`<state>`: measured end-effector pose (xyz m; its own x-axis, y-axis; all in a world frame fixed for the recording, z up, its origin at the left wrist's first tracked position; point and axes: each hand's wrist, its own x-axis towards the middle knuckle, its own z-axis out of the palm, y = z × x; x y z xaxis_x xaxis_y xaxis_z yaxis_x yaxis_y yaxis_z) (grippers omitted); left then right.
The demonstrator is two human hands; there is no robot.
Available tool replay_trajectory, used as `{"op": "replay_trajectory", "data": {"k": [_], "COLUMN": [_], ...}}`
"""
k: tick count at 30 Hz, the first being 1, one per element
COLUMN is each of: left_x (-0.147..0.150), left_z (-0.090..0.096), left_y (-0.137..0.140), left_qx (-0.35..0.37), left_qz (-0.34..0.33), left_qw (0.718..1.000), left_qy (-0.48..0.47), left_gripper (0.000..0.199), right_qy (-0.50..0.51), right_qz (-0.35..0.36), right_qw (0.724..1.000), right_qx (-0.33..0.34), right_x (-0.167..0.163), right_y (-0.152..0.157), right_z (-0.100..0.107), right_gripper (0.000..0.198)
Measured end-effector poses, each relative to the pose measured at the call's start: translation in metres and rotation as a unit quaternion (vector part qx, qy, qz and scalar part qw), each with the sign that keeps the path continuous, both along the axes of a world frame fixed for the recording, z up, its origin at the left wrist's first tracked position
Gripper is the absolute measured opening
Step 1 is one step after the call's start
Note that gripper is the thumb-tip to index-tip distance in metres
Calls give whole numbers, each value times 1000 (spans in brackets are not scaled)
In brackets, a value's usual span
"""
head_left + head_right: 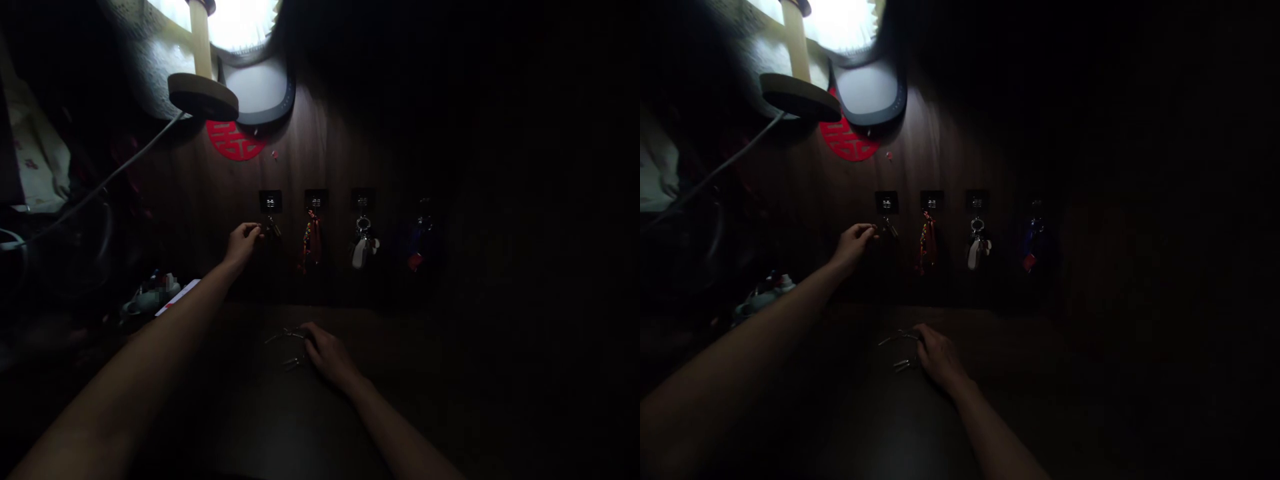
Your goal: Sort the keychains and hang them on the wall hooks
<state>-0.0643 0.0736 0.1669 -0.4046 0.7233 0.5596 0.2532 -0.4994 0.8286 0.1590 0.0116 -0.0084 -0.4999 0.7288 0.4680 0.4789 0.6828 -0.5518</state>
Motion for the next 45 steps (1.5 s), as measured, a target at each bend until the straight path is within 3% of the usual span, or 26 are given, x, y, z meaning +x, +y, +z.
{"op": "replay_trajectory", "data": {"k": [4,10,18,31,45], "left_x": [0,13,12,14,1], "left_z": [12,22,13,-32,-129], "left_y": [10,15,19,9,-26], "left_qx": [61,68,56,-5,-83], "left_qz": [49,73,137,93,-32], "left_qw": [994,985,976,993,996], "left_qy": [78,138,158,77,23], "left_gripper": [16,25,23,28,27], "right_qy": [-3,-4,-2,-12,-18], "right_qz": [1,4,5,1,1], "right_qw": [1000,1000,1000,1000,1000], "right_qx": [-1,-1,-5,-5,-14], "right_x": [1,1,1,0,0], "right_y": [-1,-2,0,2,0], "right_z": [2,3,2,0,1], "right_gripper": [30,30,29,27,30]}}
